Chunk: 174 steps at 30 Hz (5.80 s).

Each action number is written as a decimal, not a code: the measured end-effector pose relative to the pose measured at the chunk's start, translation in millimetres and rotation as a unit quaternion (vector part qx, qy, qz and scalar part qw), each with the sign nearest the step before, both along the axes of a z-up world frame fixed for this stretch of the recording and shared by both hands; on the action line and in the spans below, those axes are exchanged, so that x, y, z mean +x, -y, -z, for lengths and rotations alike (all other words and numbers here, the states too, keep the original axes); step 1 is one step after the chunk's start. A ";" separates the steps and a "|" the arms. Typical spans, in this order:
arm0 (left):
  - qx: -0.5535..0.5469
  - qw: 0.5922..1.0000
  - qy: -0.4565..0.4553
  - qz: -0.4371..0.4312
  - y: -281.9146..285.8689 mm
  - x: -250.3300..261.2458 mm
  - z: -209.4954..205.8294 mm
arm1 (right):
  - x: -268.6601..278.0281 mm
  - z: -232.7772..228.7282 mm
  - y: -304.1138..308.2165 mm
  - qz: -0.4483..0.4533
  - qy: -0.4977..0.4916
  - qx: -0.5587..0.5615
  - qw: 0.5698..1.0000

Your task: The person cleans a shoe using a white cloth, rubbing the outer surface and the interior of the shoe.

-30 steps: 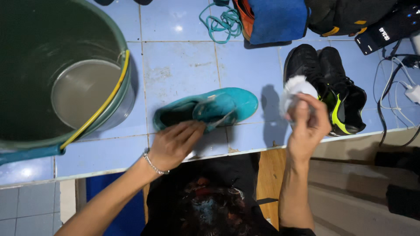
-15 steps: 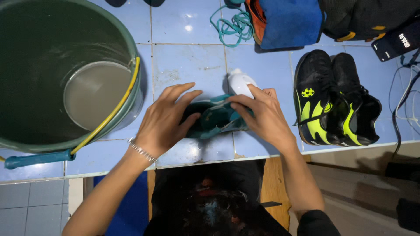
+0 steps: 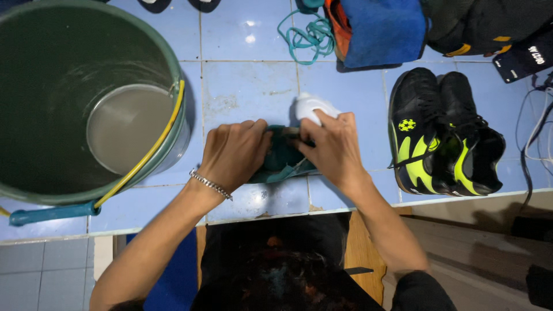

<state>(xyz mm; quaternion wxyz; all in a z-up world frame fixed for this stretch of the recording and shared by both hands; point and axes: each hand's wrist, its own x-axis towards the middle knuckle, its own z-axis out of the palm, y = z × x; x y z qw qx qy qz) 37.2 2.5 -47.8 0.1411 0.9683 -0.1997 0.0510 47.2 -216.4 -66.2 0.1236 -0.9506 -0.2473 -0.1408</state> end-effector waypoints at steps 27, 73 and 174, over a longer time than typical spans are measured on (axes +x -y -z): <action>0.029 0.999 -0.007 0.033 16.5 -16.8 19.8 | -38.0 -75.5 -22.4 0.085 -0.209 0.332 0.916; -0.131 0.986 -0.103 -0.014 11.8 -23.6 13.7 | -0.8 -23.0 -37.6 0.135 0.014 0.354 0.925; -0.173 0.980 -0.095 0.039 23.0 -13.5 27.3 | -21.7 -12.6 -5.7 0.036 0.073 0.223 0.972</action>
